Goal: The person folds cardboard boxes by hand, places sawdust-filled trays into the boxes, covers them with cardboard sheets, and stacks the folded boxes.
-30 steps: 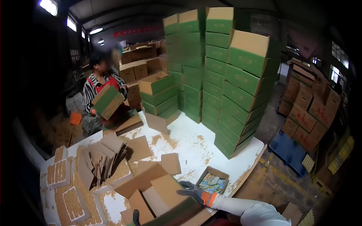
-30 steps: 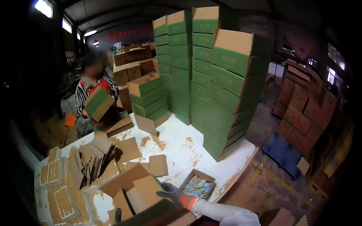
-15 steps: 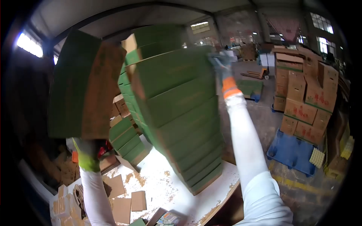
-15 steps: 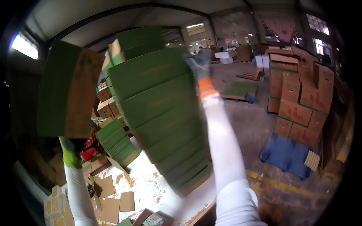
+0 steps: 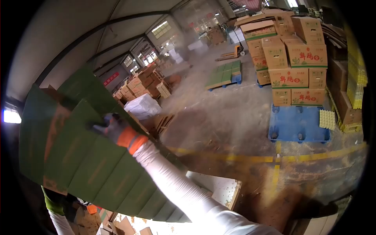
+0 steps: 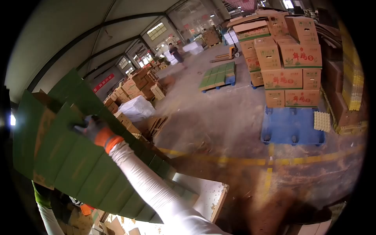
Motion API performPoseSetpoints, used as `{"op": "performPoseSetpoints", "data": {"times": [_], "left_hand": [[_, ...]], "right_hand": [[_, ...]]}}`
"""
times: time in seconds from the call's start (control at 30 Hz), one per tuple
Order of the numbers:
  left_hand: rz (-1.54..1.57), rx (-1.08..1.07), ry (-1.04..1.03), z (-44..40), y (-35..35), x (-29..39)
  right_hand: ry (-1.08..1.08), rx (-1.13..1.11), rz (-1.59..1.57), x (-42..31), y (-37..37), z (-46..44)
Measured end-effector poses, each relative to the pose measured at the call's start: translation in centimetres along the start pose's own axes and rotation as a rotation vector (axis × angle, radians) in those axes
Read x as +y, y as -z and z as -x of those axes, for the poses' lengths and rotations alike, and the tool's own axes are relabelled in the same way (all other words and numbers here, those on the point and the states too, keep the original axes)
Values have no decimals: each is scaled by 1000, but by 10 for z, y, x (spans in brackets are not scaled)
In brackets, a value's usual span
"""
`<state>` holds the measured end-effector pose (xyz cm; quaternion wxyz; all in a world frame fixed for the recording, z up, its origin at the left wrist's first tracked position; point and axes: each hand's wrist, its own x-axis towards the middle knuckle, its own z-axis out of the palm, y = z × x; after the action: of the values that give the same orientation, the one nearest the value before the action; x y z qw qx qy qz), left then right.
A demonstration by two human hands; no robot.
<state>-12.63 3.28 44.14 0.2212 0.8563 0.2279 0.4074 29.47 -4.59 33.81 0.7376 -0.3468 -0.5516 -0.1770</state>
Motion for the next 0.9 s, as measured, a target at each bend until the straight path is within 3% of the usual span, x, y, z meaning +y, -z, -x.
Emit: {"op": "performPoseSetpoints", "data": {"times": [0.03, 0.07, 0.13, 0.2, 0.27, 0.3, 0.37, 0.43, 0.47, 0.6, 0.7, 0.73, 0.8, 0.9], "left_hand": [[154, 48, 142, 1, -2, 16], [581, 144, 437, -3, -9, 45], [474, 79, 467, -13, 12, 40], [422, 60, 495, -14, 23, 46], [421, 71, 514, -10, -4, 58], [437, 80, 517, -7, -15, 63], [472, 80, 525, -4, -34, 72], [509, 63, 526, -1, -55, 74], [533, 54, 525, -2, -65, 76], [638, -8, 526, -6, -102, 74], [690, -70, 515, -17, -122, 79], [710, -94, 509, -22, -126, 80], [750, -145, 495, -31, -133, 82], [795, -223, 492, -36, -139, 80]], "right_hand": [[-70, -29, -71, -10, 2, 0], [-142, -54, -141, -20, 3, 0], [-283, -105, 38, -39, 9, 2], [-363, -145, 8, -56, 22, -5], [-339, 14, 111, -56, 15, -1], [-272, 200, 234, -51, 5, 3], [-215, 268, 257, -54, 1, 5], [-234, 25, 72, -50, 20, 3], [-362, -180, -59, -59, 36, -5], [-341, 61, 26, -49, 20, 3], [-370, -93, -22, -72, 45, -7], [-194, 70, -153, -40, 17, -2], [-212, 95, -579, 13, -17, -1], [-317, -10, -270, 16, -4, -10]]}}
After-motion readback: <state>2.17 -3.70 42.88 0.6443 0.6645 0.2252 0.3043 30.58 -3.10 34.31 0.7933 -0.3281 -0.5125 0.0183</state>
